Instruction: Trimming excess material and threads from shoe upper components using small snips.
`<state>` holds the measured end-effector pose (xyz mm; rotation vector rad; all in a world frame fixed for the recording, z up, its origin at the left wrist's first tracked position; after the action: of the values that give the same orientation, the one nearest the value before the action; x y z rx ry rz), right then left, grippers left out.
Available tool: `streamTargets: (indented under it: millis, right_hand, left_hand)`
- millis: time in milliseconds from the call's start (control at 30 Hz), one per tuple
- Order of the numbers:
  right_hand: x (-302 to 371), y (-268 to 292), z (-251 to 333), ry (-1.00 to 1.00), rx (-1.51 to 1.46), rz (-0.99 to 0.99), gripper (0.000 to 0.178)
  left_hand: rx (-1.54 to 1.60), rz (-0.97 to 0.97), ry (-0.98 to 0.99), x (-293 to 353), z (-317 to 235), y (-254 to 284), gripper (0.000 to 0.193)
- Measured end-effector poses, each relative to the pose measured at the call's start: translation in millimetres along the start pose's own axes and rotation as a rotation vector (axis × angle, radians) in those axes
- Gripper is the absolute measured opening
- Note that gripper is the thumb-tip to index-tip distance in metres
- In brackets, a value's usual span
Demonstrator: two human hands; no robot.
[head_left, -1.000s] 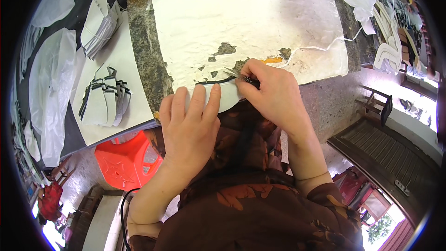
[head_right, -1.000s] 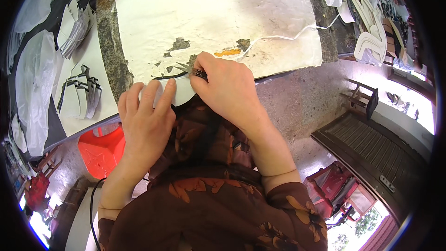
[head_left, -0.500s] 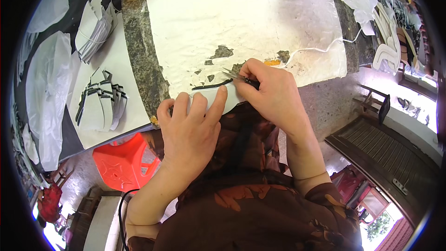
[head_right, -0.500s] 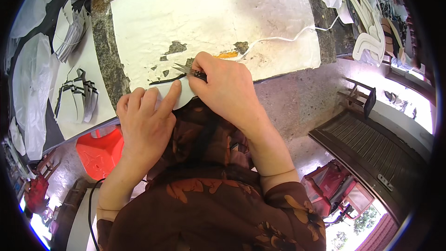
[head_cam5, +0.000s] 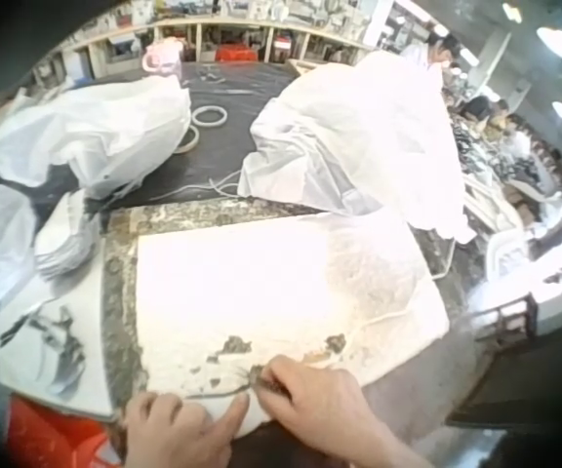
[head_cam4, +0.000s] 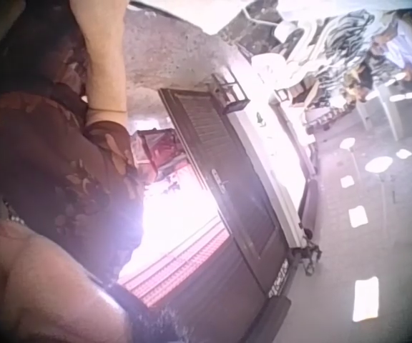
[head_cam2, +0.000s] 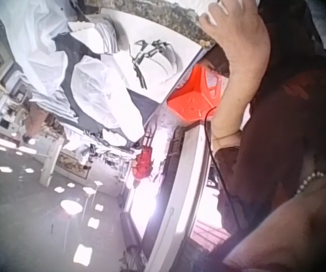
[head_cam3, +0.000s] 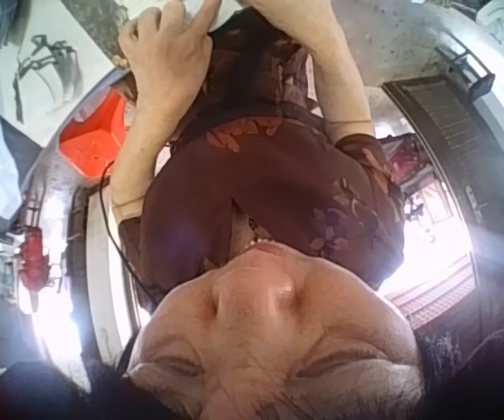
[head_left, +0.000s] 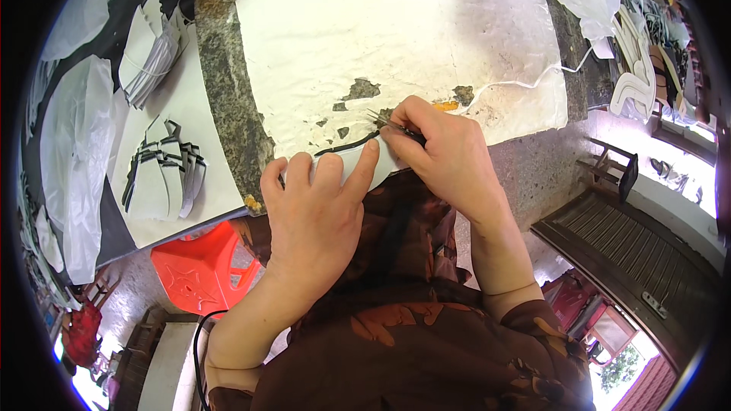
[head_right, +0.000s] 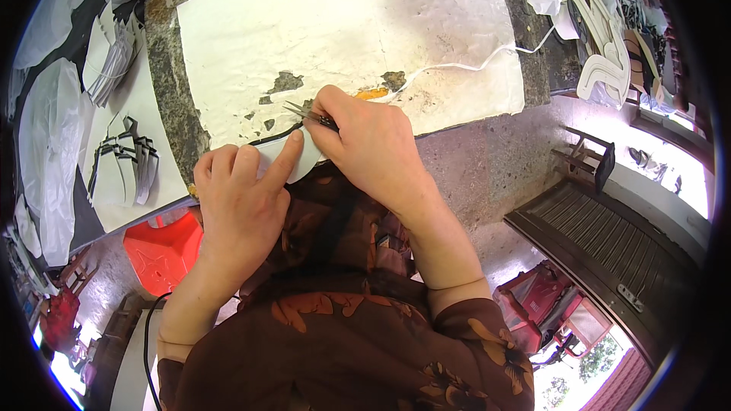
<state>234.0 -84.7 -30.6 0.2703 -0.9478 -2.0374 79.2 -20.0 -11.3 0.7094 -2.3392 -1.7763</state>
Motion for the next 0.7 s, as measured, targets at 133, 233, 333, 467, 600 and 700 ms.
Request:
streamTargets:
  millis: [133,233,333,467,600,700]
  right_hand:
    - [1,1,0,0.018,-0.027,-0.002,0.017]
    - [3,1,1,0.058,-0.03,-0.024,0.017]
    - [3,2,4,0.098,-0.02,-0.066,0.017]
    - [3,-3,2,0.092,0.012,-0.082,0.017]
    - [3,-2,1,0.106,0.065,-0.081,0.015]
    - [4,-3,1,0.124,0.098,-0.094,0.014]
  left_hand:
    - [0.001,0.019,-0.005,-1,0,0,0.066]
    - [0.003,0.021,-0.006,0,0,0,0.066]
    - [-0.002,0.02,-0.006,1,0,-1,0.066]
    - [-0.008,-0.007,-0.007,3,0,-2,0.067]
    - [-0.005,-0.024,-0.023,2,2,-1,0.067]
    - [0.196,0.023,0.114,6,16,-6,0.055]
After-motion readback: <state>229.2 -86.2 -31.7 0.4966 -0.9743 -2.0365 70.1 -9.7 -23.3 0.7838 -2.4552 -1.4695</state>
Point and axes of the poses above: each hand's wrist, its own x-axis away from the middle knuckle, its own y-axis out of the back of the hand, z = x × y, the point moved 6 cm from there along -x, towards the middle knuckle, and after that the axes turned 10 degrees about -z, right-handed, at the moved point
